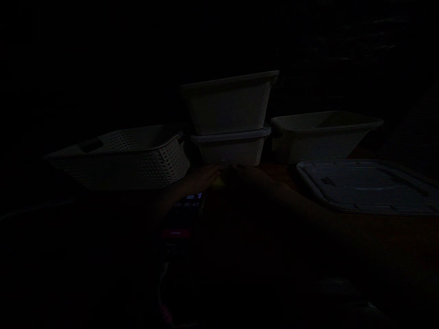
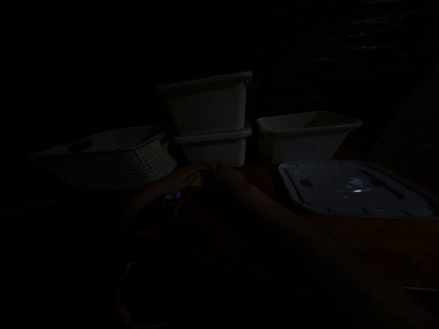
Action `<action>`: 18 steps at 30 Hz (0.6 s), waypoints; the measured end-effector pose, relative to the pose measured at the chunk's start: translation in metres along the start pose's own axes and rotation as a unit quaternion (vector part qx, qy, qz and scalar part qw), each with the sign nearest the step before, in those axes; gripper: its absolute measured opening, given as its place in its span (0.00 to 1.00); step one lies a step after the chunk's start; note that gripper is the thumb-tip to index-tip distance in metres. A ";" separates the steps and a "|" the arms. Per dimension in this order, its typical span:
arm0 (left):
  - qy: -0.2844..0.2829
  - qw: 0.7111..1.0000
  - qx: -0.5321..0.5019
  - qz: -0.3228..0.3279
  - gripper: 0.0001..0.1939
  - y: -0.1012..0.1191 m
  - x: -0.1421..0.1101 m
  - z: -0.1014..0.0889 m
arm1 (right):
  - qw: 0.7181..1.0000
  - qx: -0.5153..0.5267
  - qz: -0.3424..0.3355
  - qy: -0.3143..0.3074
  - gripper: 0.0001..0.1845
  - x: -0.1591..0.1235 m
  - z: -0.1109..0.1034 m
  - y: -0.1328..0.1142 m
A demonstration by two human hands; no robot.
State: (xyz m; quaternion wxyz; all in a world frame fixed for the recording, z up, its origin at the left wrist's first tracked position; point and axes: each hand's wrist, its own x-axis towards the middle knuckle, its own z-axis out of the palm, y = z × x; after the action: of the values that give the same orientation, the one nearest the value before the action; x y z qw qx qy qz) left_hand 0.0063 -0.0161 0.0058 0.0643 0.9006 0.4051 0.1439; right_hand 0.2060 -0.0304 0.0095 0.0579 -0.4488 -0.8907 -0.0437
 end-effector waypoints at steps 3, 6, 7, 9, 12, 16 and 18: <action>-0.001 1.000 -0.006 0.014 0.21 0.001 0.000 0.000 | 1.000 0.018 0.003 -0.008 0.21 0.001 0.001 0.001; 0.008 1.000 -0.007 0.018 0.21 0.000 0.000 0.000 | 1.000 0.027 0.004 -0.004 0.22 0.002 0.002 0.002; 0.009 1.000 -0.007 0.017 0.21 -0.001 0.000 0.001 | 1.000 0.024 0.006 -0.004 0.22 0.002 0.003 0.002; 0.007 1.000 -0.007 0.011 0.21 -0.001 0.000 0.001 | 1.000 0.015 0.003 -0.003 0.21 0.002 0.003 0.002; 0.001 1.000 -0.008 0.007 0.21 0.001 0.000 0.000 | 1.000 0.009 0.001 -0.004 0.20 0.001 0.002 0.001; -0.005 1.000 -0.002 0.006 0.21 0.002 0.000 -0.001 | 1.000 0.022 0.009 0.003 0.20 -0.001 0.000 0.000; -0.001 1.000 -0.001 0.006 0.21 0.002 0.000 -0.001 | 0.999 0.031 0.009 0.000 0.21 -0.001 -0.001 0.000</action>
State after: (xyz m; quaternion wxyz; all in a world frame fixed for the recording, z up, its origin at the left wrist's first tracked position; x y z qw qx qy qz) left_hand 0.0072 -0.0174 0.0072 0.0647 0.9031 0.3994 0.1442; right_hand 0.2064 -0.0310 0.0100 0.0724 -0.4552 -0.8873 -0.0162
